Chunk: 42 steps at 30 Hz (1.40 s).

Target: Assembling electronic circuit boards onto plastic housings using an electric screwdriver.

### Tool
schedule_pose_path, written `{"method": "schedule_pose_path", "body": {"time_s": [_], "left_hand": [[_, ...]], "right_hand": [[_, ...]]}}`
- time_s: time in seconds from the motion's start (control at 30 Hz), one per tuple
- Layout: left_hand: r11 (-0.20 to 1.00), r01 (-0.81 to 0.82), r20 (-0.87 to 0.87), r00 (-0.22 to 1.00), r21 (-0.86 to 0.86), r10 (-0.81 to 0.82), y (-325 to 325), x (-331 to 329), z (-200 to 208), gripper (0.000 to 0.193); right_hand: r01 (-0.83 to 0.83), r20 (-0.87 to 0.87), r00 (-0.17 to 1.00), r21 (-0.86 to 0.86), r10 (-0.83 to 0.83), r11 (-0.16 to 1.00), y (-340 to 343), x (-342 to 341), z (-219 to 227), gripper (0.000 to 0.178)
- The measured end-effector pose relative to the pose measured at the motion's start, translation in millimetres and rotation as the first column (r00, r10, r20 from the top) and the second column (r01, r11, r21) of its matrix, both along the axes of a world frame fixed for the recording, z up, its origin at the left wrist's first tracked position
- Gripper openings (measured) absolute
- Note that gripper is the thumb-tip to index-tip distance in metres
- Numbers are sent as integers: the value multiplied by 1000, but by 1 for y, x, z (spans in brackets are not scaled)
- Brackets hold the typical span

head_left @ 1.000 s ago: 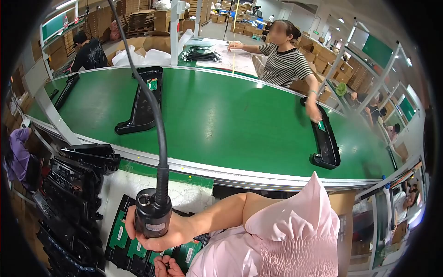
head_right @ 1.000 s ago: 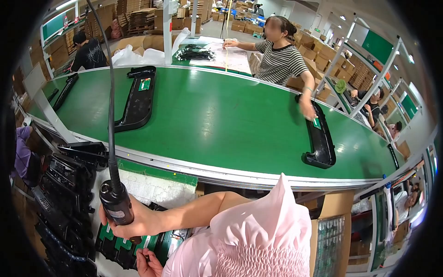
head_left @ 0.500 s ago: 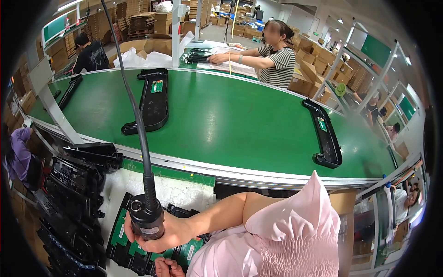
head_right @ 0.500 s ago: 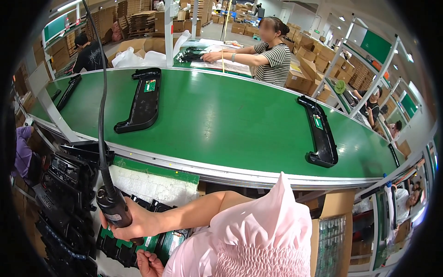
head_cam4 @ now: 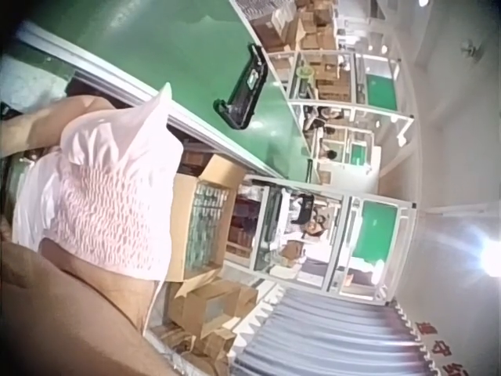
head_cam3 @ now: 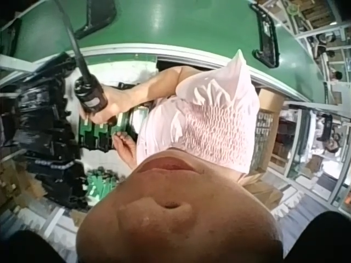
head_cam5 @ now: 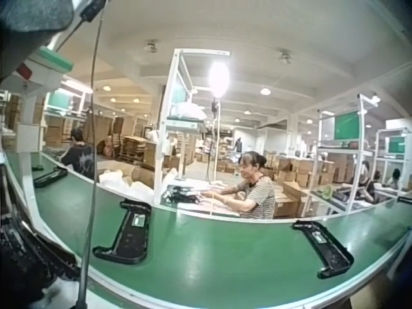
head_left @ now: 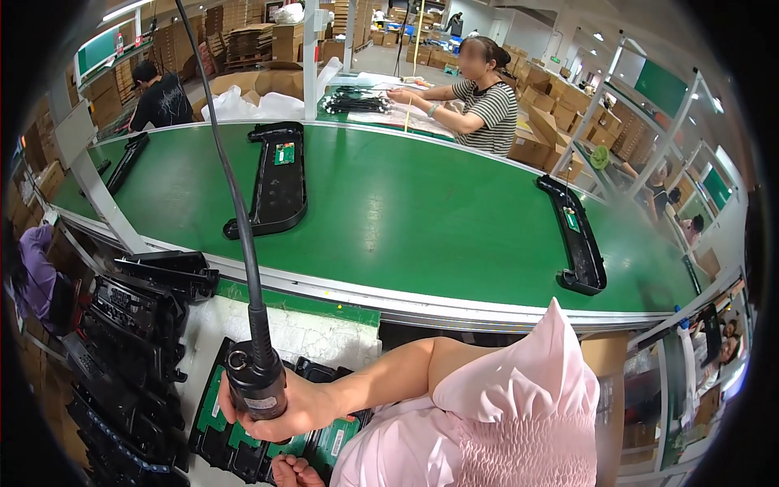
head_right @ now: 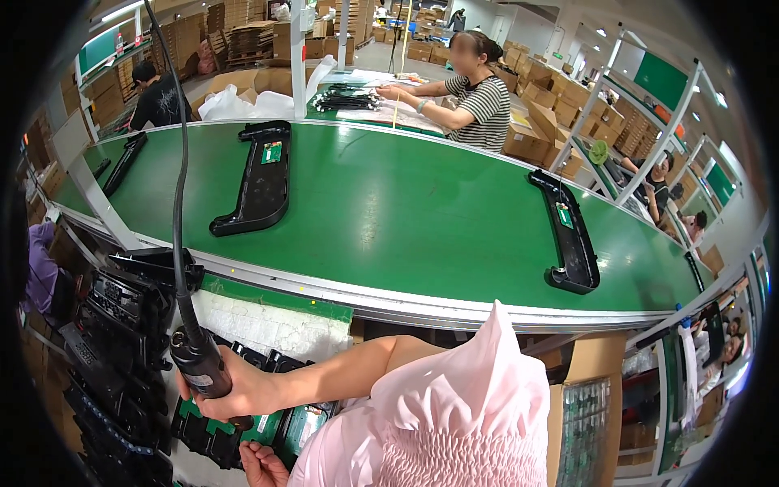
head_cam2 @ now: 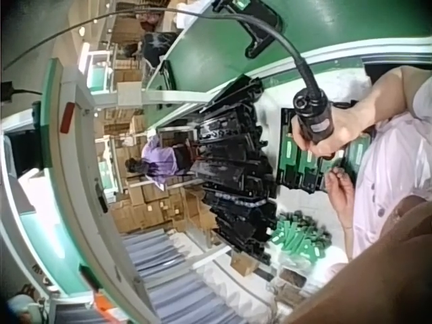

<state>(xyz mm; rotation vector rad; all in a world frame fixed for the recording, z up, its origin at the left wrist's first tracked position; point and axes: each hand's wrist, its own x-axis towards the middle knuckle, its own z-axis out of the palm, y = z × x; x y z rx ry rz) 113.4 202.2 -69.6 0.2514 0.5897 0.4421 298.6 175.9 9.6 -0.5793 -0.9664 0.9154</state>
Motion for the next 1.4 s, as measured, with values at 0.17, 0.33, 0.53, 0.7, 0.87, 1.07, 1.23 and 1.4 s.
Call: {"method": "schedule_pose_path", "body": {"time_s": [0.17, 0.33, 0.53, 0.7, 0.87, 1.07, 1.23, 1.4], "left_hand": [[996, 36, 52, 998, -86, -31, 4, 7, -5, 10], [940, 194, 161, 975, -281, -154, -11, 9, -1, 25], [982, 113, 184, 979, -151, -85, -22, 14, -16, 19], [968, 248, 35, 968, 28, -249, -18, 33, -1, 18], [977, 145, 217, 970, -156, -110, -32, 24, -2, 12], [982, 89, 240, 970, -169, -47, -26, 21, -10, 12], [984, 95, 225, 973, -153, -59, -26, 25, -13, 12], [986, 27, 246, 969, -164, 14, -19, 17, -16, 12]], "right_hand": [[-6, 2, 1000, -39, 6, 999, 2, 5, 3, 24], [2, 20, 1000, -20, -2, 1000, 13, 0, 0, 24], [-120, -6, 993, -118, 120, 986, 23, -16, -8, 19], [-132, 98, 979, -357, 177, 925, 19, -1, -13, 22], [-401, 202, 897, -5, 393, 916, 42, -15, -17, 38], [-382, 253, 889, -50, 382, 923, 51, -24, -34, 36], [-301, 249, 918, -68, 308, 951, 51, -35, -32, 34], [-332, 265, 899, -105, 348, 937, 57, -43, -35, 34]]}}
